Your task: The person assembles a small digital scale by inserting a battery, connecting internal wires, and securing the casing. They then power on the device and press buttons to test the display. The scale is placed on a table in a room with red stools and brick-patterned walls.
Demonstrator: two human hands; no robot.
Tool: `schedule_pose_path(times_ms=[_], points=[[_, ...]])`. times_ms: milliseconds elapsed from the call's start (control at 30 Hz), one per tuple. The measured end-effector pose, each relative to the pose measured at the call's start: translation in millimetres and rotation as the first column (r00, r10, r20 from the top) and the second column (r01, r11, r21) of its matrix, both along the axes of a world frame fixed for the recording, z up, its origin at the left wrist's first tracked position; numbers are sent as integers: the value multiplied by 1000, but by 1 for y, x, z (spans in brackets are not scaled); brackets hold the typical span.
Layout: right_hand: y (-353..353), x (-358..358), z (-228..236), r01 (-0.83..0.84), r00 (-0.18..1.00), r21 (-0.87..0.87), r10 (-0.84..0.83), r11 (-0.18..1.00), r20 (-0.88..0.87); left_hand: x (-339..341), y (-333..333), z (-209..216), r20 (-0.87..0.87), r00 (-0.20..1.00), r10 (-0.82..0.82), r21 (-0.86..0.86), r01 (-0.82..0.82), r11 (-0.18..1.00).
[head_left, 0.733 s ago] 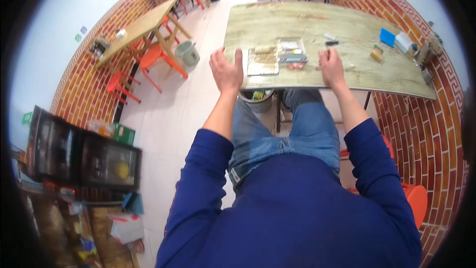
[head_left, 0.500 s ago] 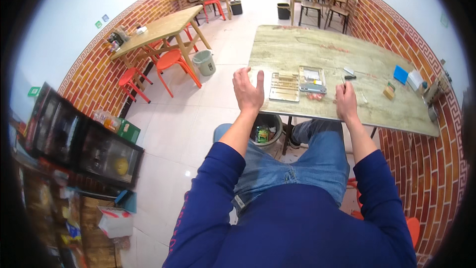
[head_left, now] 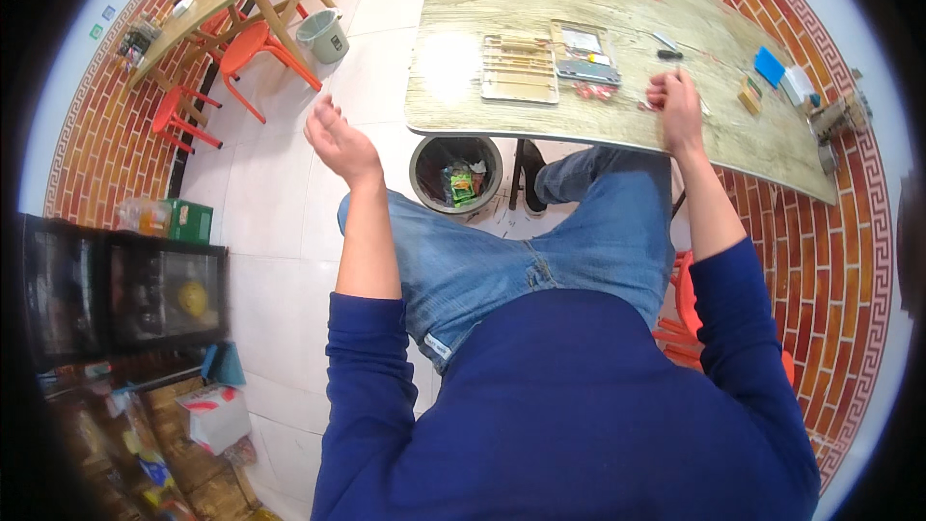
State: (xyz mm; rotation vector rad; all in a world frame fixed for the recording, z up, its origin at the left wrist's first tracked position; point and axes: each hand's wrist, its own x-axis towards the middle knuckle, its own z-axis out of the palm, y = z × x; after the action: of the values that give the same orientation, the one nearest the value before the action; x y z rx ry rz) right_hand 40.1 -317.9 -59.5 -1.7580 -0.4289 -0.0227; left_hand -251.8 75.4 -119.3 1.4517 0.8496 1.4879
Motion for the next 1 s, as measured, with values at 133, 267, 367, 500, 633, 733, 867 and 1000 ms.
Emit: schedule_pose_path(times_ms=[133, 267, 367, 500, 633, 733, 867, 1000], points=[[-7, -6, 0, -33, 994, -48, 38, 998, 104, -19, 39, -56, -17, 992, 127, -349, -125, 929], [-12, -10, 3, -15, 999, -100, 19, 995, 33, -14, 80, -111, -22, 999, 29, -632, -36, 774], [-19, -13, 4, -12, 997, -139, 23, 990, 76, 5, 102, -173, -70, 962, -264, -743, 127, 657], [-30, -13, 5, 18, 999, -34, -19, 999, -44, 31, 121, -267, -565, 529, -633, -672, 150, 725], [-38, -16, 7, 42, 996, -42, -45, 998, -75, 37, 113, -342, -710, 100, -697, -693, 72, 717], [-41, -21, 12, 73, 997, -94, -75, 993, -28, 46, 113, -368, -647, 86, -757, -756, 57, 652], [-41, -27, 18, 79, 995, -113, -85, 990, -54, 55, 123, -379, -546, 126, -828, -830, 52, 555], [-39, -31, 22, 94, 992, -138, -104, 986, -67, 52, 147, -384, -557, 215, -802, -821, 3, 571]])
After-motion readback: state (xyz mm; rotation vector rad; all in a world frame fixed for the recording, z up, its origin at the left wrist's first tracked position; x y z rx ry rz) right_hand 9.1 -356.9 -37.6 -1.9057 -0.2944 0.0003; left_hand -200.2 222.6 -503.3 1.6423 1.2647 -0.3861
